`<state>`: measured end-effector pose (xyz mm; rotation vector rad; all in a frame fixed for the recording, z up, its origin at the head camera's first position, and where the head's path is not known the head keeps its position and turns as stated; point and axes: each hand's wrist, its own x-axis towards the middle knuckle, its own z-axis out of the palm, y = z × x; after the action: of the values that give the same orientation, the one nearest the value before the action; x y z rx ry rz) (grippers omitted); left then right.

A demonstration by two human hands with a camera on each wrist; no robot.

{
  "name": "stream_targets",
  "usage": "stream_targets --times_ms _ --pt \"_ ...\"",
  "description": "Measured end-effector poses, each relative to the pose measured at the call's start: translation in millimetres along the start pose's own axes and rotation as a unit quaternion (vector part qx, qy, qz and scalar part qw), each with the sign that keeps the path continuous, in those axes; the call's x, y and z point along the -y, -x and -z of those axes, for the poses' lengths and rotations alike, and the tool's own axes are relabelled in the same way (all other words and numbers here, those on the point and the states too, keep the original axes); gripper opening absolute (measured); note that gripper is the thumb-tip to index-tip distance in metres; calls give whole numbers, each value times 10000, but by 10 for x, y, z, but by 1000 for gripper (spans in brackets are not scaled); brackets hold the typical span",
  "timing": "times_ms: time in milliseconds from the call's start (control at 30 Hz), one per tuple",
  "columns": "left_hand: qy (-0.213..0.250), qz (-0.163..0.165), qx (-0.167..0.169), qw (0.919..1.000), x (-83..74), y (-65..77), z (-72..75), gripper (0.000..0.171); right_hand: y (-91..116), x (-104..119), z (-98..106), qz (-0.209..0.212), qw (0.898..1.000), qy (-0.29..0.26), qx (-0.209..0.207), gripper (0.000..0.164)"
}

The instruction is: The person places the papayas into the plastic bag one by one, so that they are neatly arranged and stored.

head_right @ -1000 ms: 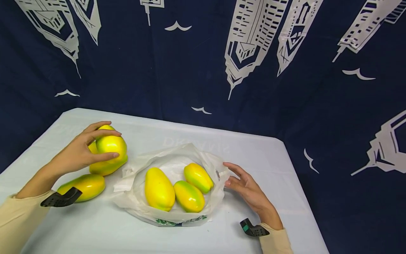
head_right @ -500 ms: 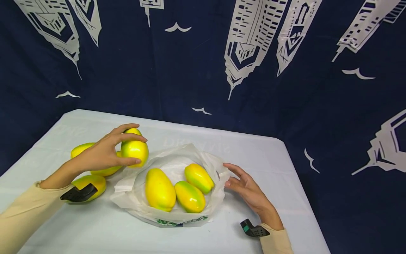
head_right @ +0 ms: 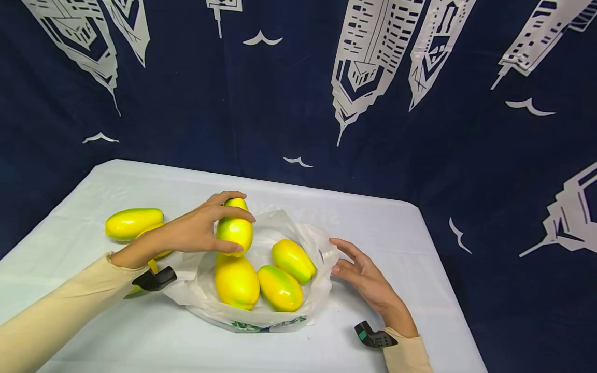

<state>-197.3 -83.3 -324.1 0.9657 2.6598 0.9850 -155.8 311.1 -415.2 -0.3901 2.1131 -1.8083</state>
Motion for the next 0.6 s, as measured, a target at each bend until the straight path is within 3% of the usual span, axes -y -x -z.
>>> stream_targets --times_ms 400,600 --pt "287 -209 826 9960 5 -258 -261 50 13 16 9 55 10000 -28 42 64" --pt "303 -109 1121 9932 6 -310 -375 51 15 22 5 36 10000 -38 15 64"
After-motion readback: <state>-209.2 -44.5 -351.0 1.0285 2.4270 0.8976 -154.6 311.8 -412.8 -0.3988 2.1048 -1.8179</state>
